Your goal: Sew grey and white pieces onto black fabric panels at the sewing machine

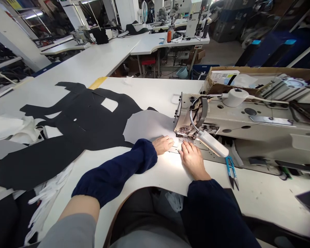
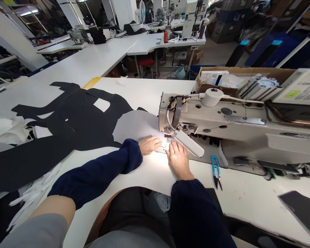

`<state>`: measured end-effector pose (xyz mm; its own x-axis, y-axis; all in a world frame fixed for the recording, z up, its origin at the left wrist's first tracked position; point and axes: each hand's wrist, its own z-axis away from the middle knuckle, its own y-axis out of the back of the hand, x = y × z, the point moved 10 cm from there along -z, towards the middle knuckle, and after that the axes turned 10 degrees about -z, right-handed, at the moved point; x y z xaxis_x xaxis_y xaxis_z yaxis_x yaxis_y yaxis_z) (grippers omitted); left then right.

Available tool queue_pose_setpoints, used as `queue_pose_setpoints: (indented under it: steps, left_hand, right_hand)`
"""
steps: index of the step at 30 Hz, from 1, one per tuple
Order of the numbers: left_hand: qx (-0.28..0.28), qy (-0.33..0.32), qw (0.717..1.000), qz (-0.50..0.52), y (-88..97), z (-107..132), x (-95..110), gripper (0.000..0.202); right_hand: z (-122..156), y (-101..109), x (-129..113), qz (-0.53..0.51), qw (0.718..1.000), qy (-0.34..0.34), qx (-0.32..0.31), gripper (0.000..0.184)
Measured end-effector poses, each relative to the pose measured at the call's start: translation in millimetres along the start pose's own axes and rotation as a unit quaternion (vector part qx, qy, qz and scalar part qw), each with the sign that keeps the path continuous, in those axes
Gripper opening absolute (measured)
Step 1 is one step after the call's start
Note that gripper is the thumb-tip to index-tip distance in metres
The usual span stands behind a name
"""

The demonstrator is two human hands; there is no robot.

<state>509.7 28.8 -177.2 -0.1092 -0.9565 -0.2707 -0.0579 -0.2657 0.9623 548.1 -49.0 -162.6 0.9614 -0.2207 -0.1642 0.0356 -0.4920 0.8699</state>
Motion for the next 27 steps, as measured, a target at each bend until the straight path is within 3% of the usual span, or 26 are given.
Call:
queue_pose_setpoints:
  steps: [6, 12, 17, 23, 27]
  left_hand:
    - [0.054, 0.002, 0.999, 0.007, 4.6, 11.1, -5.4, 0.036]
    - [0.019, -0.018, 0.999, -0.035, -1.5, 3.1, 3.9, 0.033]
    - [-0.002, -0.03, 0.999, -0.038, -3.0, 0.0, 8.0, 0.032]
    - [-0.011, -0.033, 0.999, -0.029, -1.1, -7.9, 2.6, 0.031]
    - [-0.007, -0.029, 0.999, -0.033, -2.5, -18.1, -7.0, 0.032]
  right_hand:
    - [6.6, 5.1, -3.1, 0.051, 0.998, 0.016, -0.033, 0.035]
    - [24.8, 24.2, 13.5, 0.066, 0.998, -0.017, -0.003, 0.031]
    - [34.8, 23.4, 29.3, 0.037, 0.998, -0.04, 0.016, 0.031]
    - [36.7, 39.1, 39.2, 0.054, 0.996, -0.052, 0.05, 0.029]
    - [42.6, 58.4, 57.9, 0.135, 0.986, -0.086, 0.036, 0.029]
